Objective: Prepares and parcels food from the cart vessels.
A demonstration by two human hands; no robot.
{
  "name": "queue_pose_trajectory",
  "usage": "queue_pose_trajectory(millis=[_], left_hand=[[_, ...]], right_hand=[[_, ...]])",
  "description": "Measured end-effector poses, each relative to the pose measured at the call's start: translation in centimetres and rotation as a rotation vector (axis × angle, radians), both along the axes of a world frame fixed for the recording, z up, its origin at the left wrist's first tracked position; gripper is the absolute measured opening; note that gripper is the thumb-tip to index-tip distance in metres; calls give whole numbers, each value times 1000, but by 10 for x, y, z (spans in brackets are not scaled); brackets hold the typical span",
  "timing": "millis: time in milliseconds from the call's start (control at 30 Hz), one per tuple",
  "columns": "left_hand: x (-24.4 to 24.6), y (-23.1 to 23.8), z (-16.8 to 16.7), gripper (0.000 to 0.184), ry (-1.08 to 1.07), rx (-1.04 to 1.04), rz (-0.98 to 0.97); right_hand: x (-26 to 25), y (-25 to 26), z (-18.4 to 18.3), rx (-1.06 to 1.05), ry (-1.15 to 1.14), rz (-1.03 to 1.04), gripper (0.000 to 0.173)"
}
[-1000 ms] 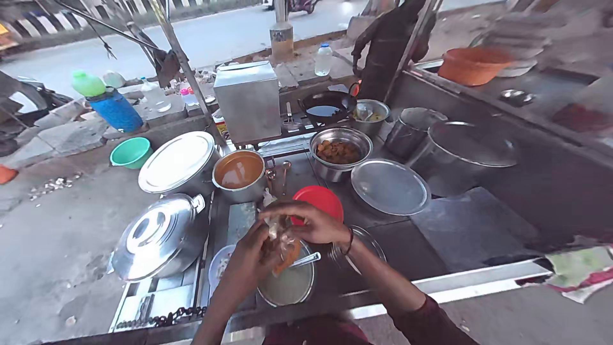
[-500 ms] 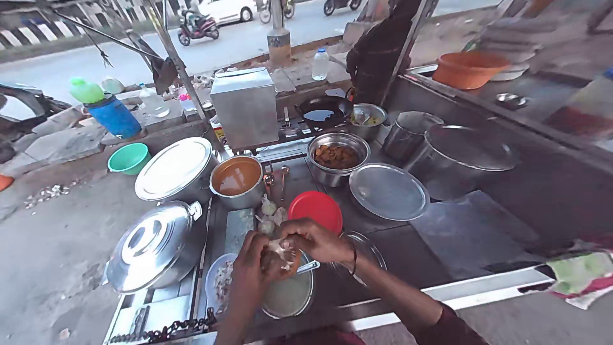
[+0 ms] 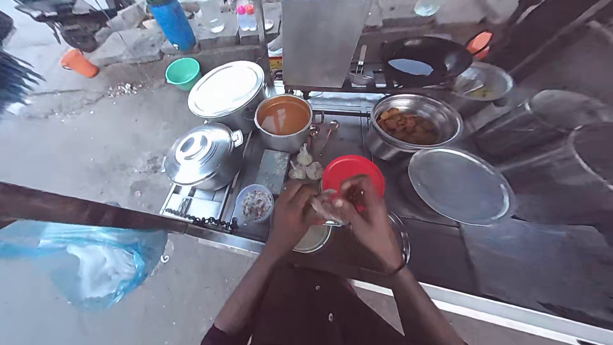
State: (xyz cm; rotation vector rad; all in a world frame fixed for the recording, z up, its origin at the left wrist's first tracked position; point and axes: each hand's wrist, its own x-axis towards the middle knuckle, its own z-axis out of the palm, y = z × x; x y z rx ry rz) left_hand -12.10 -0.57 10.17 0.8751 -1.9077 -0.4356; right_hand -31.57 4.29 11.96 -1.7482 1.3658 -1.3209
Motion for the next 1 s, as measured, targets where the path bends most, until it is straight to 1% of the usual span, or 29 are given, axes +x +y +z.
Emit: queue_pose_trajectory(millis=[67, 100, 167, 200, 300, 367, 467, 567, 633, 667, 733, 767, 833, 900, 967, 1000], left_hand=[[5, 2, -6, 13, -98, -63, -34], [7, 3, -9, 13, -139, -83, -53], [12, 8, -14, 14, -167, -48, -134], [14, 9, -18, 17, -164, -8, -187], [13, 12, -28, 24, -105, 159, -391], [9, 14, -34, 22, -120, 201, -429], [3, 7, -49, 27, -147, 183, -330], [-5, -5, -57, 25, -165, 166, -246], [-5, -9, -64, 29, -191, 222, -213], [-2, -11, -67, 37, -208, 287, -200], [9, -16, -69, 64, -216, 435, -155], [16, -17, -70, 70, -203, 491, -113], [34, -18, -67, 69, -176, 536, 3], [55, -15, -63, 58, -201, 511, 133], [77, -6, -65, 49, -277, 503, 280], [87, -1, -67, 47, -296, 499, 332]], right_hand=[[-10, -11, -4, 117, 50, 153, 33], [-11, -14, -6, 171, 32, 244, 31], [-10, -14, -14, 225, -71, 356, 32], [-9, -13, -19, 216, -128, 385, 32], [-4, -6, -15, 128, -280, 349, 29], [-3, -4, -4, 82, -347, 306, 27], [-5, -4, 1, 115, -466, 297, 26], [-10, -12, -12, 164, -520, 301, 26], [-16, -24, -22, 214, -520, 257, 27], [-18, -32, -25, 251, -514, 212, 28], [-25, -55, -26, 321, -423, 123, 28], [-29, -67, -27, 349, -354, 94, 29], [-39, -90, -25, 401, -193, 72, 32], [-52, -110, -28, 428, -63, 82, 33], [-72, -126, -43, 437, 59, 95, 35], [-80, -129, -49, 439, 129, 73, 37]])
